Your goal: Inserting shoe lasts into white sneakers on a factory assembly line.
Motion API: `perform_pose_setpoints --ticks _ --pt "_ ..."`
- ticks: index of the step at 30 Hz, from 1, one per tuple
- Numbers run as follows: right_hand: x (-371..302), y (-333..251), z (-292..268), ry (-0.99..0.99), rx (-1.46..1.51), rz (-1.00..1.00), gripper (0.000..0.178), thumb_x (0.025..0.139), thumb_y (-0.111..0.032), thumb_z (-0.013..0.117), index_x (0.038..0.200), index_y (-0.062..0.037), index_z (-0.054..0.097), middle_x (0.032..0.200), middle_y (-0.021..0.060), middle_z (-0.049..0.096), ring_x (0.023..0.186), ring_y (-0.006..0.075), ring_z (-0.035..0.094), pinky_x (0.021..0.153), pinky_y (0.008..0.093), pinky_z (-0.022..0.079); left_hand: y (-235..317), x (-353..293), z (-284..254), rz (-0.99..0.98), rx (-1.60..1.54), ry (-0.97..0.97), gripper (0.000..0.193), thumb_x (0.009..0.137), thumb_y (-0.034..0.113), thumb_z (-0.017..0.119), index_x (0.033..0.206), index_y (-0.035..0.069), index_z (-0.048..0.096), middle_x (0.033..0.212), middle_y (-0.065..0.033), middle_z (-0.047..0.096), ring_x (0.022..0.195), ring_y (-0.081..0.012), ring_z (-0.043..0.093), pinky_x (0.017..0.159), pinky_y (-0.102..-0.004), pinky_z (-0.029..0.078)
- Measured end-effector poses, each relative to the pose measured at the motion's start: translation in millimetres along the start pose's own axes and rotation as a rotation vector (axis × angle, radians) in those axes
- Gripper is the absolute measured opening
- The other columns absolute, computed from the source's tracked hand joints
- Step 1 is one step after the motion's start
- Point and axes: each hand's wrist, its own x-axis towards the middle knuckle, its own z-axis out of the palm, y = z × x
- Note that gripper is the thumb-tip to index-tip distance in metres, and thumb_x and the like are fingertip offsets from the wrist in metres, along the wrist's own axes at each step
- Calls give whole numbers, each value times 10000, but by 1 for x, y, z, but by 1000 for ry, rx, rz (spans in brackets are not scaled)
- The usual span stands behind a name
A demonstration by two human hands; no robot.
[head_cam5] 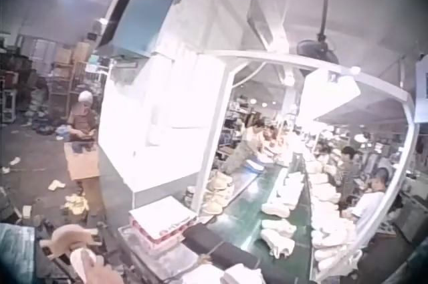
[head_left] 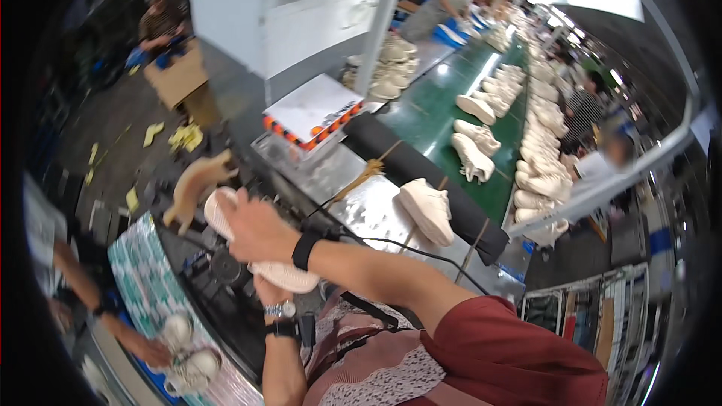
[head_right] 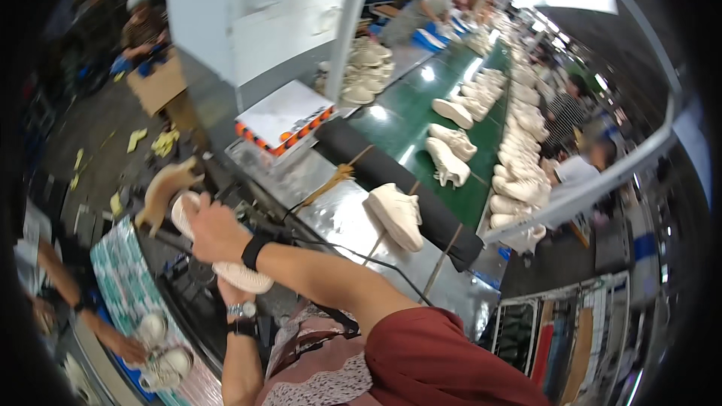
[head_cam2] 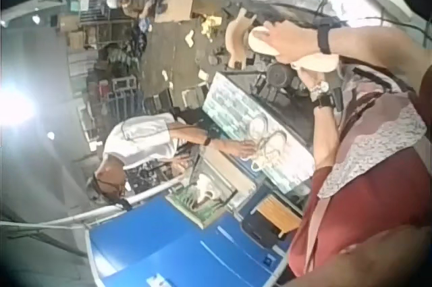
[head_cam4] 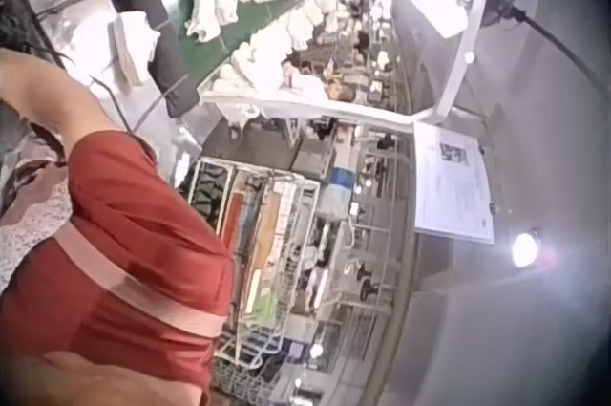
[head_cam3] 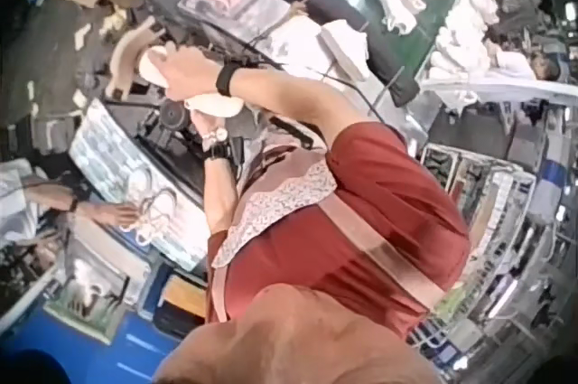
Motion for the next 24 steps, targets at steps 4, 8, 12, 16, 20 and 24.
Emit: perform_pose_setpoints --ticks 4,8,12,16,20,24 --pt "-45 12 -9 116 101 -54 949 712 -156 789 1507 15 301 1183 274 465 916 455 632 739 476 570 5 -15 4 -24 164 87 535 1012 264 489 1493 35 433 1531 -127 480 1395 -317 474 1154 -483 392" --pt "-47 25 -4 135 122 -57 972 707 -152 803 1520 5 293 1184 259 464 935 435 630 745 463 565 2 -51 1 -185 225 248 633 1003 468 467 1502 81 428 1525 -104 485 1405 -314 468 1113 -508 425" --pt "-54 17 -6 123 156 26 971 708 -154 809 1517 2 295 1198 258 453 943 437 633 754 468 563 -18 -50 78 -131 111 139 723 995 623 462 1482 88 446 1459 -101 543 1322 -318 539 1045 -491 491" --pt "-62 6 -3 189 197 -18 967 722 -144 806 1529 -8 289 1251 267 429 968 455 622 795 474 559 -13 -28 67 -33 103 16 764 991 670 447 1474 78 450 1417 -128 566 1246 -330 583 1029 -461 511" --pt "-70 12 -6 288 206 -33 955 737 -143 800 1540 -26 296 1322 278 409 1035 467 612 848 470 555 -24 -31 74 -47 101 85 768 997 678 416 1469 73 447 1386 -134 579 1216 -319 599 1008 -459 523" --pt "-81 6 -3 294 209 -25 961 740 -155 797 1549 -38 292 1373 282 401 1087 460 609 876 472 552 -21 -37 72 -60 150 37 789 986 701 415 1487 92 431 1393 -128 572 1218 -310 598 1006 -459 523"
